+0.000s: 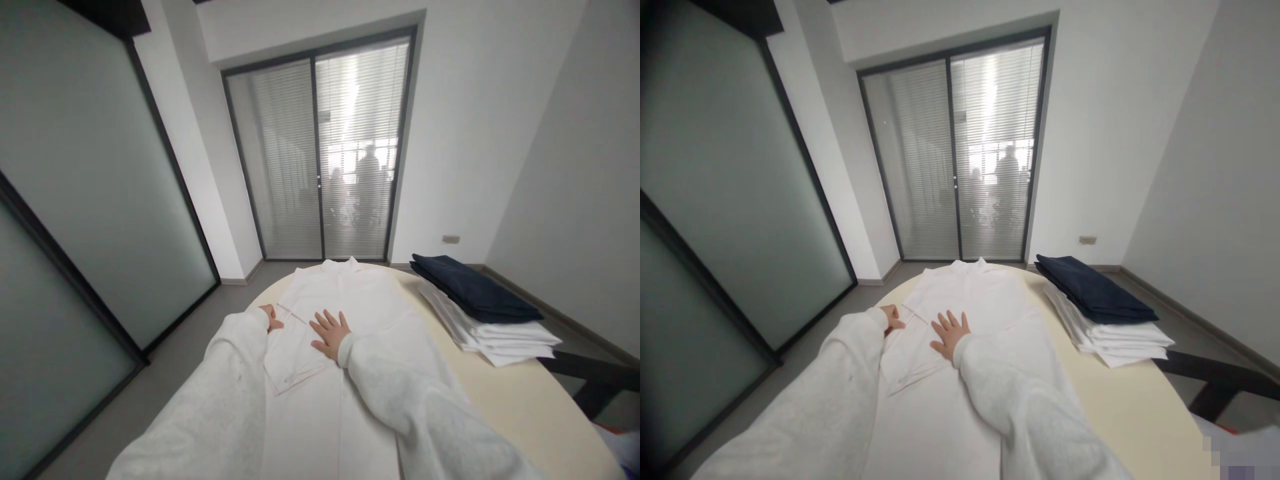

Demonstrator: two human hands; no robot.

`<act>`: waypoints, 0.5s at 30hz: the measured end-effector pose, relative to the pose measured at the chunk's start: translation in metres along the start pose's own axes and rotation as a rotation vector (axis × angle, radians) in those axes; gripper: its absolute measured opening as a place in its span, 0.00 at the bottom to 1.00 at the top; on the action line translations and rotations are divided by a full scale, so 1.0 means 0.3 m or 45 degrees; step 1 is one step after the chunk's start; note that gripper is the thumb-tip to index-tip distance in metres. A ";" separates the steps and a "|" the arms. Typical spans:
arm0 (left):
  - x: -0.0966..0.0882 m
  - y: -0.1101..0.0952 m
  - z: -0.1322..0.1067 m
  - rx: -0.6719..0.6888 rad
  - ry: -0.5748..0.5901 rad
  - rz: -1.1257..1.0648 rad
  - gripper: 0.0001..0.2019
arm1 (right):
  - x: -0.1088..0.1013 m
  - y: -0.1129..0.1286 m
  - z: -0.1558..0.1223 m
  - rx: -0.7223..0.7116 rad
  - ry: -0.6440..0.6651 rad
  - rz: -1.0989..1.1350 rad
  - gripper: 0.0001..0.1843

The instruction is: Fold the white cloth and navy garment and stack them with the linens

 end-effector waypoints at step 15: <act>0.040 -0.029 0.105 0.000 -0.294 -0.251 0.10 | 0.028 -0.052 -0.034 -0.148 -0.024 -0.056 0.29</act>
Point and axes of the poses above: each hand's wrist, its own z-axis towards the middle knuckle, its own x-axis out of the palm, y = z × x, the point moved 1 cm from there along z, towards the middle knuckle, and after that the axes turned 8 degrees about y, right-handed, at the moved point
